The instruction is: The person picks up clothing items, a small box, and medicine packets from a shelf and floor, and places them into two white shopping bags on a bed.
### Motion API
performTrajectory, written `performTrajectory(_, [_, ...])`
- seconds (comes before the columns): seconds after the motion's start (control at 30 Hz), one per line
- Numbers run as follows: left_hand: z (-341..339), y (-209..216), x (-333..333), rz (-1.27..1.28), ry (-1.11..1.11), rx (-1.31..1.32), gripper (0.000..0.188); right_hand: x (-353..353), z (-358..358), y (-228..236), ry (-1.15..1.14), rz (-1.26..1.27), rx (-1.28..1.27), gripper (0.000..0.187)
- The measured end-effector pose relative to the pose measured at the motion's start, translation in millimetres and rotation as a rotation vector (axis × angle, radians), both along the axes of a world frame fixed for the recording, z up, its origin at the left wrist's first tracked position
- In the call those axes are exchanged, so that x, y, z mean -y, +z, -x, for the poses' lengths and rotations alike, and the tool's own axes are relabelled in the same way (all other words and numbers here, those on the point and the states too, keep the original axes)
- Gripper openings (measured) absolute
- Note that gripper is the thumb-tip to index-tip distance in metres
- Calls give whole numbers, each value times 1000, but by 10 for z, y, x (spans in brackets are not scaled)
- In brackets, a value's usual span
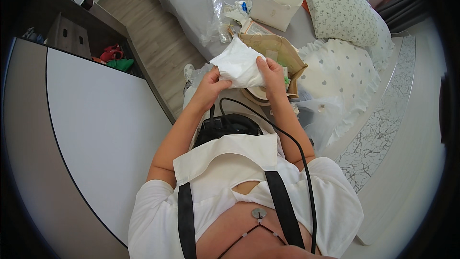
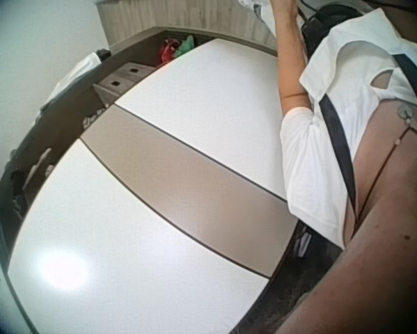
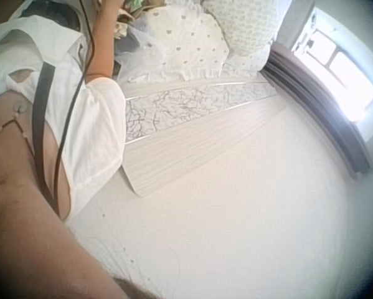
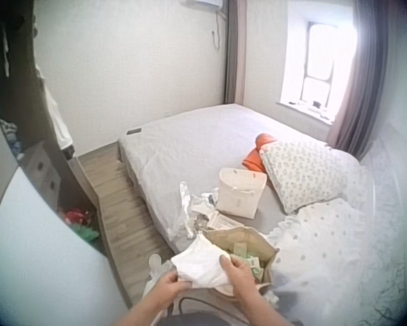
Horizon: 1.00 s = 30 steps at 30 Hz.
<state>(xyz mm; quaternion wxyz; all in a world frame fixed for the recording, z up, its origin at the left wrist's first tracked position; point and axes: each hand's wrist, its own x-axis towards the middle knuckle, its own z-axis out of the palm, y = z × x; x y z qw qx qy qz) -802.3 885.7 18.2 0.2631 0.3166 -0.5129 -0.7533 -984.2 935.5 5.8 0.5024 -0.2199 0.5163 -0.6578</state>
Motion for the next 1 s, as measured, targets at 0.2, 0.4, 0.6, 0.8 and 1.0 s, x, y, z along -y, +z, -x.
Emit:
performTrajectory(0.2, [87,195,-15,-185,99,40,47,-71,-53,-31,-92,127,-436,24])
performTrajectory(0.4, [37,189,37,-228,60,250,41,-78,-132,190,-89,186,-491,27])
performTrajectory(0.6, [78,89,-32,220,113,144,30,-43,-75,262,150,-36,-190,33])
performTrajectory(0.8, [48,119,-49,368,28,44,34,33,-1,43,9,-2,111,29])
performTrajectory(1.0, [61,39,-64,409,164,124,31,49,-104,9,-74,28,83,30])
